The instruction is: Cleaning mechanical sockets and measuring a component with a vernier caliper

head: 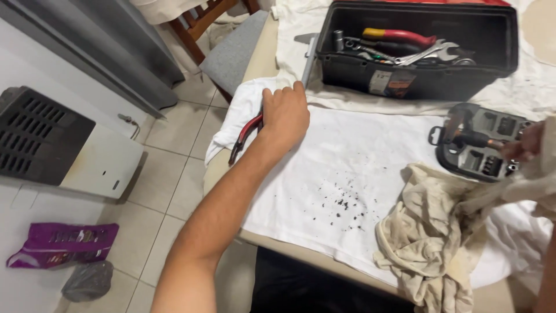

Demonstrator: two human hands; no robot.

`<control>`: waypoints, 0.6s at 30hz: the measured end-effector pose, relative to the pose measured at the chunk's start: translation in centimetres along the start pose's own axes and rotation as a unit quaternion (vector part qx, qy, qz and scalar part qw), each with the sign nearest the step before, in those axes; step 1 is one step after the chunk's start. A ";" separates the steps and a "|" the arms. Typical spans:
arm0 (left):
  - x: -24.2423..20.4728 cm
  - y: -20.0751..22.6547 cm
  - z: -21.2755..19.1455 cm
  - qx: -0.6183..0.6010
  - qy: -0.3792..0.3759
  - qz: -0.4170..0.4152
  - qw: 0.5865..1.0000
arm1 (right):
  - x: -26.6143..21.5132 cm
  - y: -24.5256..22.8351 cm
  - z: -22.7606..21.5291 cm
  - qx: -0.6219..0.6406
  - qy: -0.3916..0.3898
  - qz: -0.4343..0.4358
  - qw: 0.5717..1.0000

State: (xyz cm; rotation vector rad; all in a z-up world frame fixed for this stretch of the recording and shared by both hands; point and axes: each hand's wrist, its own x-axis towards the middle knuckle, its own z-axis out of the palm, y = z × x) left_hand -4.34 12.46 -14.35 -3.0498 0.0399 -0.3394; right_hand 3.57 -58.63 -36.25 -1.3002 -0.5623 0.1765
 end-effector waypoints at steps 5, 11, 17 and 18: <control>2.2 0.5 -3.3 -0.087 -0.167 -0.066 0.980 | 3.1 -12.8 23.9 -0.135 0.110 -0.002 0.985; 1.8 0.0 -9.4 -0.299 -0.243 -0.157 0.909 | 3.6 -13.2 22.5 0.151 0.027 0.004 0.988; 0.3 -1.9 -8.3 -0.722 -0.172 -0.195 0.642 | 4.6 -9.9 18.7 0.049 0.086 0.130 0.987; -0.6 -1.6 -8.9 -0.725 -0.132 -0.214 0.642 | 5.7 -15.0 24.8 0.111 0.124 0.096 0.981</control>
